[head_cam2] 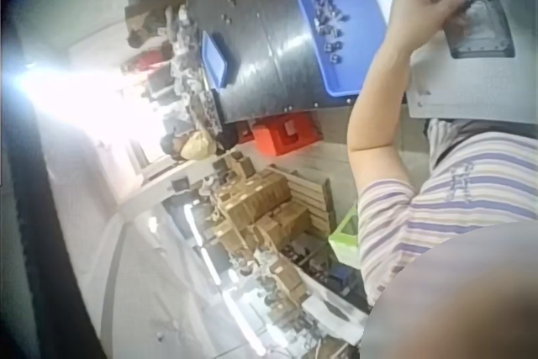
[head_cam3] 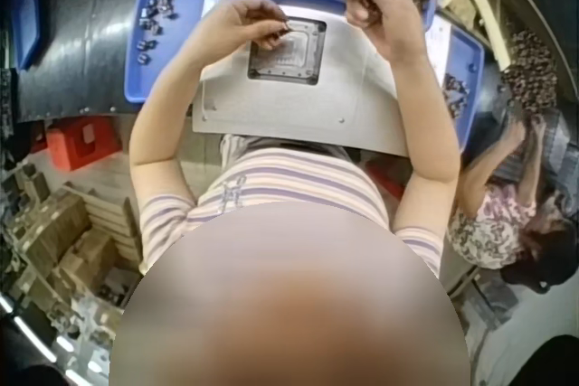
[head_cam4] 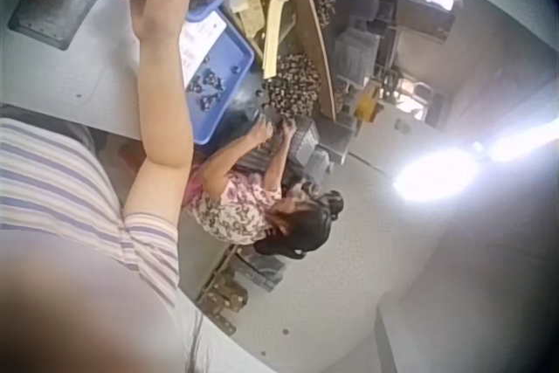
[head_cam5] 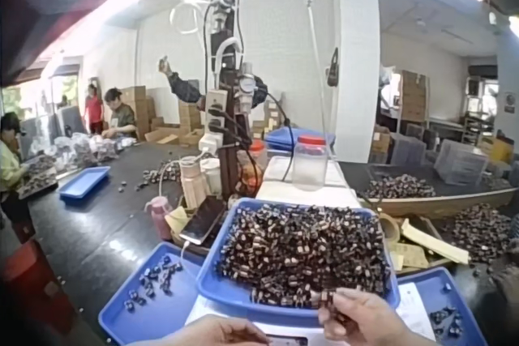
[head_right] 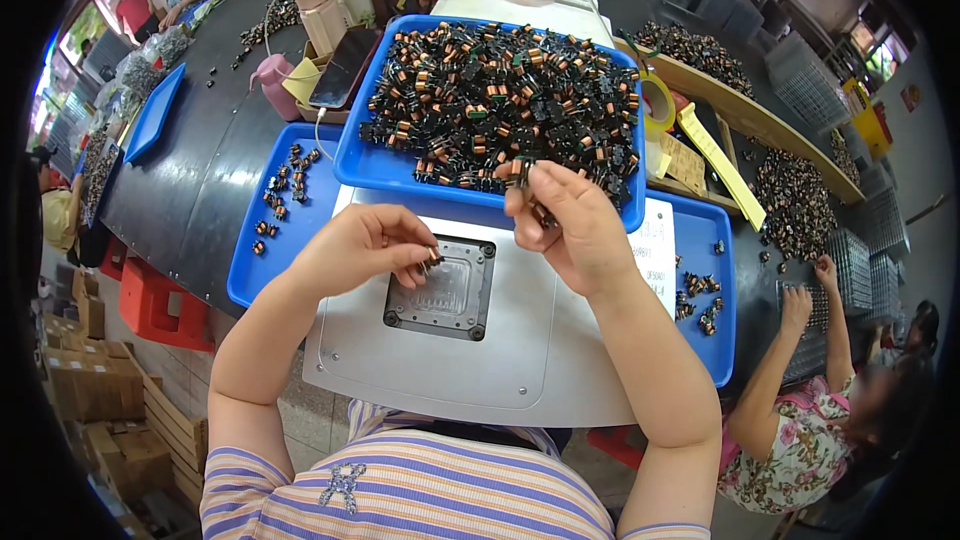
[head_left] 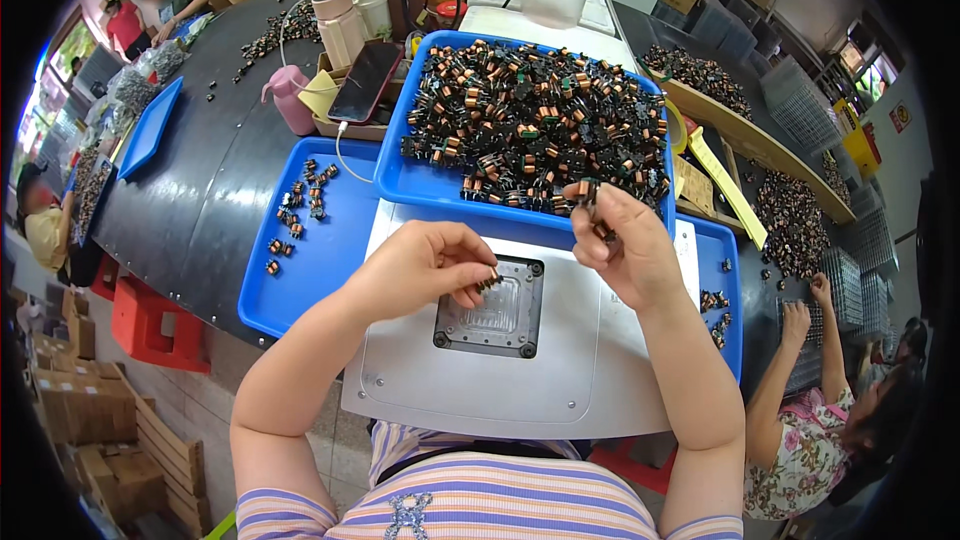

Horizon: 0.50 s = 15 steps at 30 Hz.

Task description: The person sorts small electronic components by hand, transferring them from a bin into a fixture.

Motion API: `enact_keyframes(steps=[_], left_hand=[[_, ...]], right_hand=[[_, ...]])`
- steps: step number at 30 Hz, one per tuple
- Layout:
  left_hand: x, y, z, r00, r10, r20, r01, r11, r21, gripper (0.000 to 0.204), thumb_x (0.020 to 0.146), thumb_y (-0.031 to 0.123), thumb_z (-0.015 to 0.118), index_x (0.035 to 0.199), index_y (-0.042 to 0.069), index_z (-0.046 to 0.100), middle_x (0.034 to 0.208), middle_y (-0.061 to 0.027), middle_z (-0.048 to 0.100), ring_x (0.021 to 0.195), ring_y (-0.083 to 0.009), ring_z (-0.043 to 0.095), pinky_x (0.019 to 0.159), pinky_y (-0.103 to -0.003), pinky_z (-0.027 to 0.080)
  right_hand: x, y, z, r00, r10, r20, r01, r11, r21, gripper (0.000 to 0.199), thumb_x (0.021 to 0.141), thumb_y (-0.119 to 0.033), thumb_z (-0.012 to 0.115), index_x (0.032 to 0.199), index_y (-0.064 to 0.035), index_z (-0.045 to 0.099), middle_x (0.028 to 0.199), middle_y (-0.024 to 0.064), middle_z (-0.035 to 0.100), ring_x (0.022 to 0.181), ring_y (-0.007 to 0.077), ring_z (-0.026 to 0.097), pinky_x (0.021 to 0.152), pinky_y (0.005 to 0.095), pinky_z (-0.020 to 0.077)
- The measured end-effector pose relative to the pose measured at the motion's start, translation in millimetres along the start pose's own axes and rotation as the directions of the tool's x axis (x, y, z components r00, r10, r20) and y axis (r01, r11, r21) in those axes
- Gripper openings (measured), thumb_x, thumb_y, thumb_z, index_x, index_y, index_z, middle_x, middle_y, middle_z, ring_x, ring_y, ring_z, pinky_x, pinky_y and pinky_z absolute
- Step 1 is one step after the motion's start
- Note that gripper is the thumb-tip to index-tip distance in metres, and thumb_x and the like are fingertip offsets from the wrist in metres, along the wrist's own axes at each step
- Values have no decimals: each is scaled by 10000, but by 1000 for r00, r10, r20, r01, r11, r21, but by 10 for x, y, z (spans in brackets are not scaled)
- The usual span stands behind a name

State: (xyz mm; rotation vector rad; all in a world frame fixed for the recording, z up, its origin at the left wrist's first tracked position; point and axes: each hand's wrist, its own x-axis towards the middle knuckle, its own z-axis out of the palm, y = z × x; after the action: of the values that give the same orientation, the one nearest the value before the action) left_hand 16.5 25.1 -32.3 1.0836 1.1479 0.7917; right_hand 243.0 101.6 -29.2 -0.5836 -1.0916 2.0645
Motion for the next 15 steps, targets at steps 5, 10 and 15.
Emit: enact_keyframes(steps=[5, 10, 15], left_hand=[[3, -87, 121, 912, 399, 92, -354, 655, 667, 111, 730, 41, 675, 840, 36, 687, 708, -75, 645, 650, -162, 609, 619, -284, 499], [25, -112, 182, 843, 462, 277, -458, 344, 820, 143, 664, 95, 697, 803, 60, 688, 711, -73, 635, 667, -233, 580, 639, -325, 482], [-47, -199, 221, 796, 472, 379, -477, 105, 873, 179, 660, 102, 694, 829, 50, 662, 722, -54, 623, 660, -233, 580, 631, -316, 482]], right_hand=[[-31, 90, 25, 998, 54, -35, -58, 990, -127, 265, 912, -184, 487, 1108, -7, 519, 869, 54, 576, 536, 67, 418, 501, 220, 322], [-52, 116, 82, 997, 75, -33, -81, 966, -244, 201, 863, -80, 522, 1045, 1, 550, 917, 68, 582, 502, 55, 403, 476, 206, 338], [-55, 234, 109, 993, -118, 26, 94, 623, -776, 166, 798, -12, 587, 963, -33, 594, 877, 40, 587, 550, 70, 472, 499, 205, 383]])
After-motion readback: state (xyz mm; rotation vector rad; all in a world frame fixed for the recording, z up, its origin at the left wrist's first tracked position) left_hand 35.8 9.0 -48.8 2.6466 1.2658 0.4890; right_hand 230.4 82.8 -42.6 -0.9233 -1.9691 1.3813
